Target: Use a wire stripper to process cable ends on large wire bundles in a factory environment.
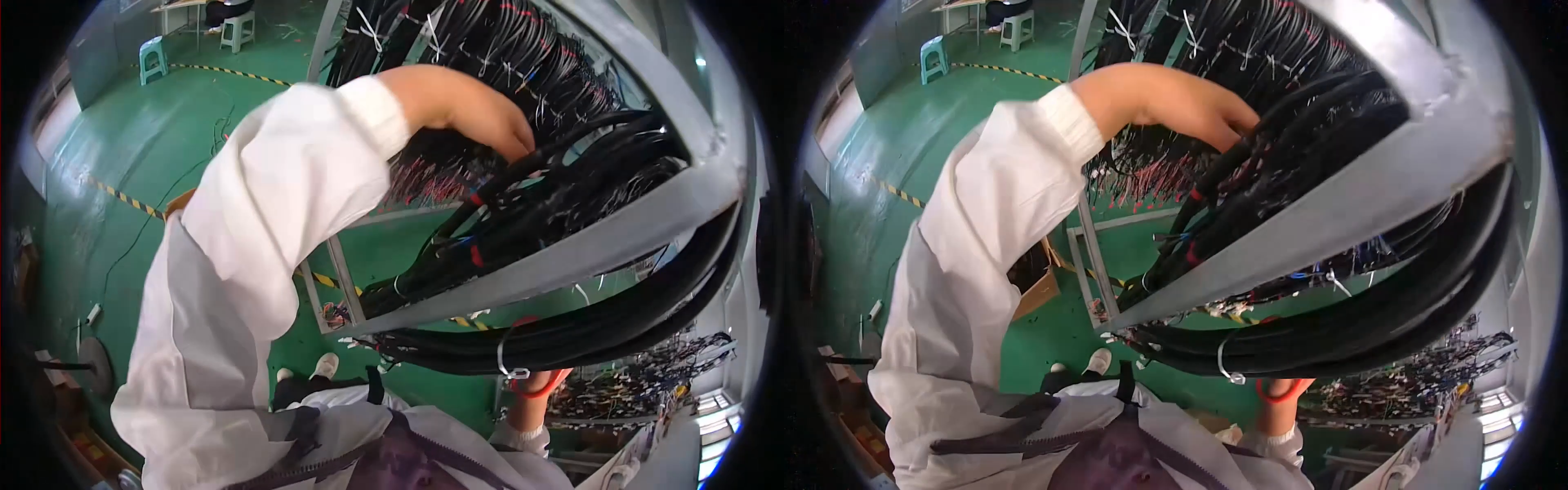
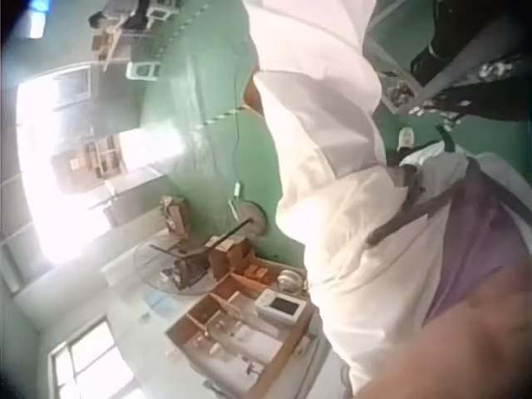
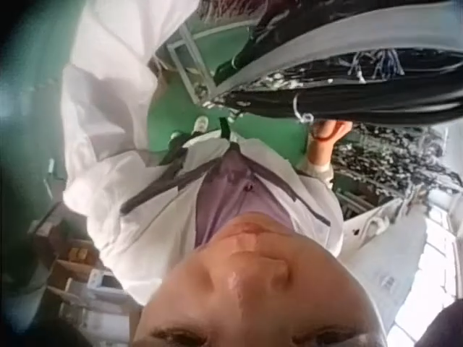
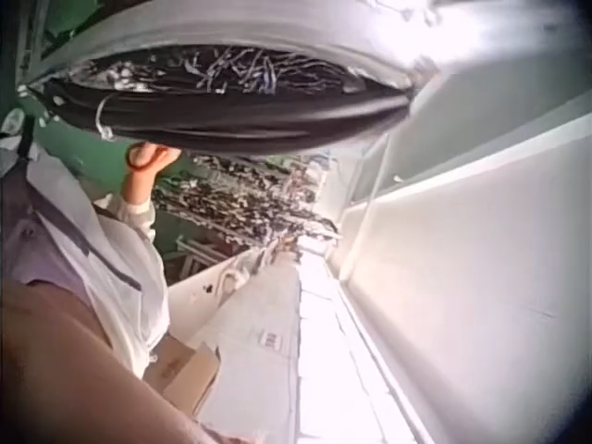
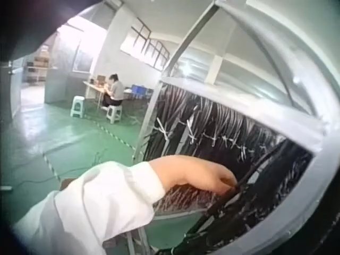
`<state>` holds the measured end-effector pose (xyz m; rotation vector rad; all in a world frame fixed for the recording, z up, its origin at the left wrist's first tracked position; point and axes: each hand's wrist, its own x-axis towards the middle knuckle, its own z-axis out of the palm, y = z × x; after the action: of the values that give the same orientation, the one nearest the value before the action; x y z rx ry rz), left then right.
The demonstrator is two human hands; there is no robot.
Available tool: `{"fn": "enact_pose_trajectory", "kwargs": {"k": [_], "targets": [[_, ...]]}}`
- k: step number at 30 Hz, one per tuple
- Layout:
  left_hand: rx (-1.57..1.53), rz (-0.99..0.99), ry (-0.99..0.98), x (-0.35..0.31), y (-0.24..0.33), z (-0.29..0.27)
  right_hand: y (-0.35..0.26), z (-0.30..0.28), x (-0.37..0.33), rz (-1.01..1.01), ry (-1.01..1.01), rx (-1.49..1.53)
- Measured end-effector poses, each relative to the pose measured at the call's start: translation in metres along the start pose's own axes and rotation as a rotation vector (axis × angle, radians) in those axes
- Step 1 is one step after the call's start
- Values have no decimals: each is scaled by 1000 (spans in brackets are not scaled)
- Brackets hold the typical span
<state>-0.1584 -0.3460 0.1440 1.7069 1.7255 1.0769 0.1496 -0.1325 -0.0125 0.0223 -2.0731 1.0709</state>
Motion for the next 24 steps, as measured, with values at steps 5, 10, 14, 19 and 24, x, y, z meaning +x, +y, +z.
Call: {"fn": "enact_pose_trajectory", "kwargs": {"k": [5,10,14,19,24], "targets": [[163,-186,-429,51,-31,-1,63,-12,-18,-41,34,140],[-36,-153,-606,74,-46,8,0,-4,0,-59,330,7],[-258,-188,-624,46,-46,-1,-66,18,-13,-64,649,-144],[-344,-205,-733,45,-48,2,-142,65,-18,-127,748,-557],[-507,-245,-757,31,-58,6,-177,132,-7,-172,585,-783]]}}
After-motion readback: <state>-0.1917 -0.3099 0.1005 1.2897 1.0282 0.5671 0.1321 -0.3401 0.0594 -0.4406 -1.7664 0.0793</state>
